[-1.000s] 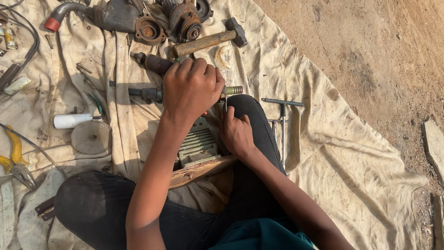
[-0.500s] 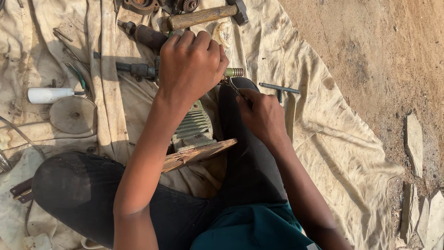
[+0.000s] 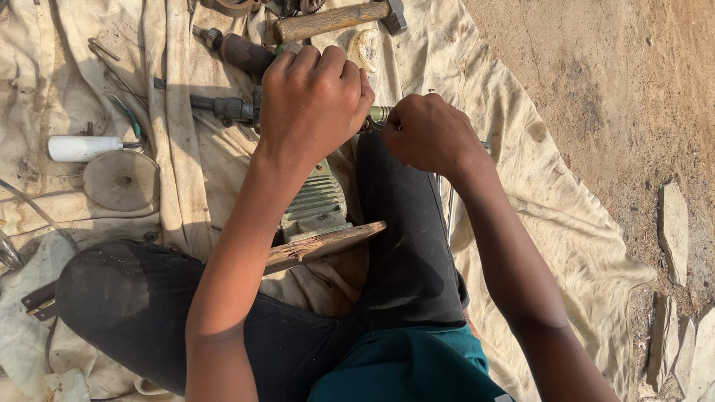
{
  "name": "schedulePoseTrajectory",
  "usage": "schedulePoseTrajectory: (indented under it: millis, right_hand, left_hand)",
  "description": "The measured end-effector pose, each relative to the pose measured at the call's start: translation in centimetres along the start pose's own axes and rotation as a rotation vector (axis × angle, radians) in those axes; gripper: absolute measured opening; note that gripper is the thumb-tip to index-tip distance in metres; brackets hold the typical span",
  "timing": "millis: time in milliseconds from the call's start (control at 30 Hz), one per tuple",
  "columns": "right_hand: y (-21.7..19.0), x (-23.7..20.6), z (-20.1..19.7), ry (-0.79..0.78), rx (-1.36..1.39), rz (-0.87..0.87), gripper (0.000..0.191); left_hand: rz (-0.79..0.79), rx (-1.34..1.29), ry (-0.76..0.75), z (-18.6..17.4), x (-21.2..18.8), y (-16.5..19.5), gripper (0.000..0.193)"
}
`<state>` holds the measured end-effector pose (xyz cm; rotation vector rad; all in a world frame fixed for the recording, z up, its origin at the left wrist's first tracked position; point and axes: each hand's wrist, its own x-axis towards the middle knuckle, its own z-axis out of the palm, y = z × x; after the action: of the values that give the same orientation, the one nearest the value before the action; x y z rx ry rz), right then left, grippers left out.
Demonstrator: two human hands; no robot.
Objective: The person sits on a cloth and uses a wrench to tighten a nut on a cylindrical mechanical component. They repeatedly adjust the wrench and rotate the nut while holding the part steady with their other hand.
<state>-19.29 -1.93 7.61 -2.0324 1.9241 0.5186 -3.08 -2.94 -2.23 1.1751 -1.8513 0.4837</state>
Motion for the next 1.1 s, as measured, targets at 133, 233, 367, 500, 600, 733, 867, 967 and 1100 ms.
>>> schedulePoseTrajectory:
  millis: [133, 233, 367, 500, 600, 733, 867, 967, 1100]
  right_hand:
    - [0.3, -0.9, 3.4, 0.231, -0.021, -0.032, 0.021]
    - [0.0, -2.3, 9.0, 0.43, 0.076, -0.042, 0.014]
    - [0.9, -0.4, 14.3, 0.706, 0.274, -0.35, 0.017]
    - [1.4, 1.8, 15.7, 0.679, 0.323, -0.342, 0.015]
    - [1.4, 1.3, 15.8, 0.632, 0.379, -0.274, 0.015]
    - [1.1, -1.9, 14.6, 0.479, 0.506, -0.109, 0.014]
    - [1.0, -2.6, 12.2, 0.381, 0.546, -0.038, 0.018]
    - [0.6, -1.9, 10.7, 0.514, 0.446, -0.106, 0.021]
    - [0.4, -1.8, 9.2, 0.443, 0.365, -0.104, 0.022]
  left_hand:
    - [0.0, 0.01, -0.008, -0.2, 0.1, 0.2, 0.026]
    - [0.003, 0.031, 0.006, -0.4, 0.2, 0.2, 0.028]
    - [0.005, 0.013, 0.032, -0.5, 0.3, 0.1, 0.026]
    - [-0.007, -0.03, 0.018, -0.7, 0.2, -0.1, 0.024]
    - [-0.009, -0.035, 0.002, -0.8, 0.1, -0.3, 0.024]
    - [-0.004, -0.027, -0.001, -0.7, -0.1, -0.4, 0.022]
    - [0.009, -0.018, 0.008, -0.6, -0.3, -0.5, 0.023]
    - [0.009, -0.012, 0.004, -0.7, -0.2, -0.5, 0.024]
    - [0.001, -0.021, -0.001, -0.8, -0.1, -0.4, 0.024]
